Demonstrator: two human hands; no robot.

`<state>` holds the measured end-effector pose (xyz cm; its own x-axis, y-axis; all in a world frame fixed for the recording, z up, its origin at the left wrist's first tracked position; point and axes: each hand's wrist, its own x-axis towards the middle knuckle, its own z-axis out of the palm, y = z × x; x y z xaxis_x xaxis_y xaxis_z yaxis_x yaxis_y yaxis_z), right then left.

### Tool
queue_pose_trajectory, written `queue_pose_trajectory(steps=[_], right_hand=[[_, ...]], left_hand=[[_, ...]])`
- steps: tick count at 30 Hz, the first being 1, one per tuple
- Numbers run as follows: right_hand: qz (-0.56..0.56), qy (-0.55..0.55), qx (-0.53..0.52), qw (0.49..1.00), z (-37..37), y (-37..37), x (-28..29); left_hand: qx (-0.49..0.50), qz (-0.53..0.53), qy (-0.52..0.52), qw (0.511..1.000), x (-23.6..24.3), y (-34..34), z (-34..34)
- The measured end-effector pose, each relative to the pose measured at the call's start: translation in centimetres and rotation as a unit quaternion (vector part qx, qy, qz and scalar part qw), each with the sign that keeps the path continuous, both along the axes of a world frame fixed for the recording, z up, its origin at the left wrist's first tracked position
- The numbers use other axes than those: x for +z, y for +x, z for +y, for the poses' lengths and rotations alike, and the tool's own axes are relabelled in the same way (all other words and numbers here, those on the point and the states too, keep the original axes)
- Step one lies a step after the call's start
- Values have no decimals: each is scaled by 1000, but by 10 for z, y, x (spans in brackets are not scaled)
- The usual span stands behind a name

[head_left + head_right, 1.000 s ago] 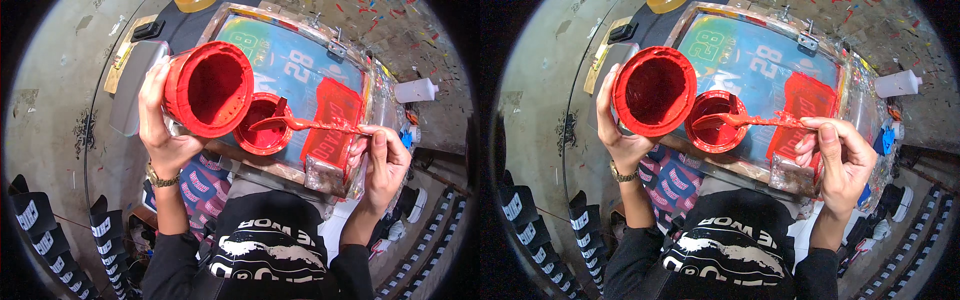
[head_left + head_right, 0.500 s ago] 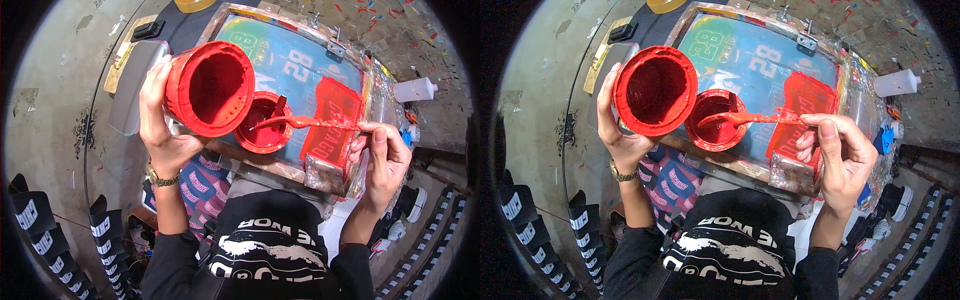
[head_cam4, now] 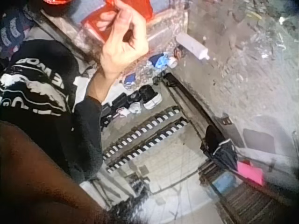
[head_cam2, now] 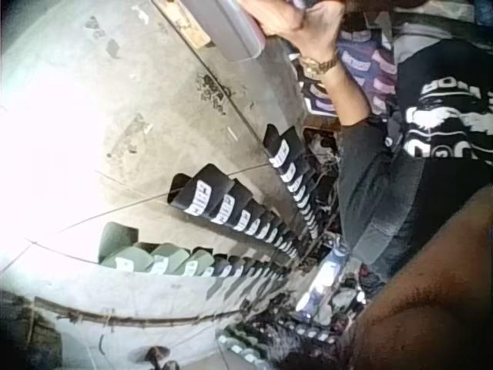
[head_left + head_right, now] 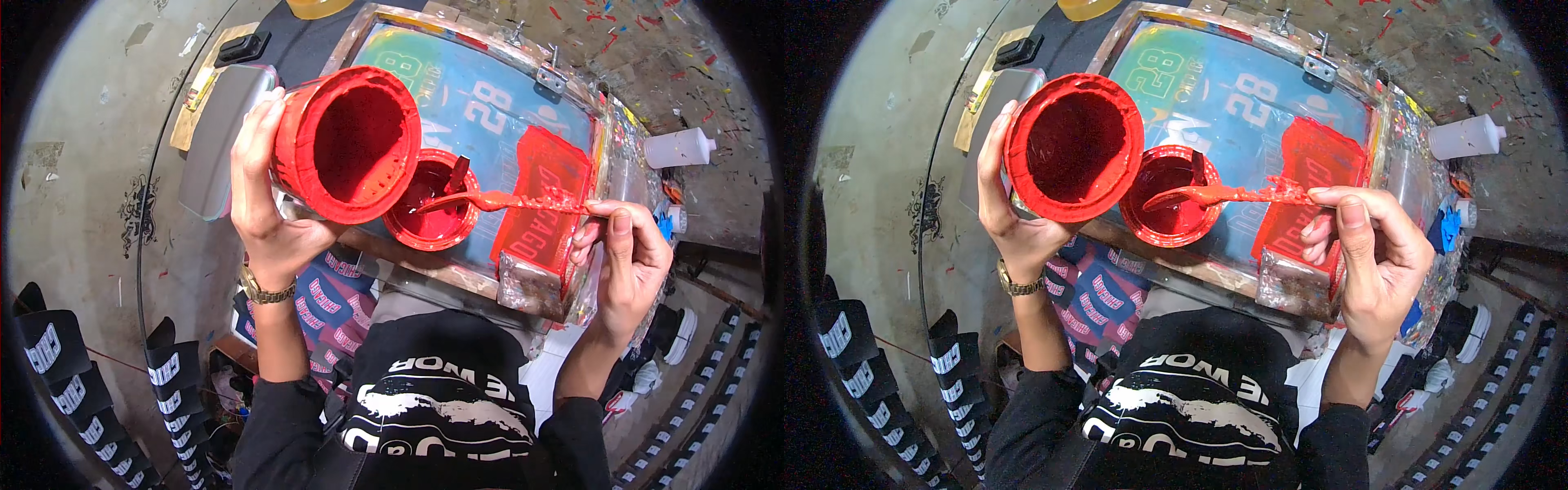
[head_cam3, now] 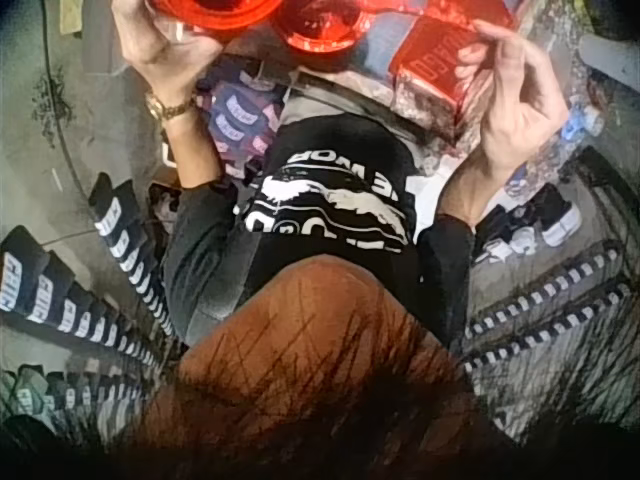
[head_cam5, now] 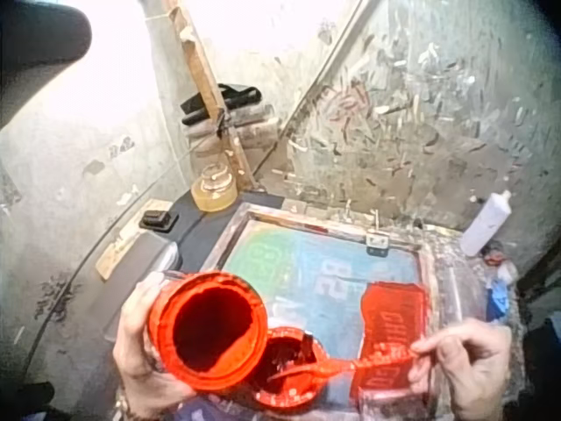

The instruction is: The person mixes red ink in a container using a small spatula and transfers some ink between two containers on a work table.

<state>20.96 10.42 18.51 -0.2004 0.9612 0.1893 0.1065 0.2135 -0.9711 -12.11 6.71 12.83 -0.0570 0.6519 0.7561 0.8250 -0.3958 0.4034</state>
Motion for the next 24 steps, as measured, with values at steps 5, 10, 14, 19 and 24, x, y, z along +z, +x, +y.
queue_pose_trajectory(steps=[5,10,14,19,24], right_hand=[[13,-8,-2,1000,0,-2,0],[12,-5,-5,1000,0,-3,0],[-8,-2,2,1000,0,-2,-1],[16,-9,3,1000,0,-4,1],[12,-8,7,1000,1,-2,2]], left_hand=[[6,5,-2,1000,0,0,0],[1,-1,4,1000,-2,-2,1],[3,8,0,1000,0,-1,0],[12,19,1,1000,0,0,0],[22,33,-14,999,2,-1,-1]])
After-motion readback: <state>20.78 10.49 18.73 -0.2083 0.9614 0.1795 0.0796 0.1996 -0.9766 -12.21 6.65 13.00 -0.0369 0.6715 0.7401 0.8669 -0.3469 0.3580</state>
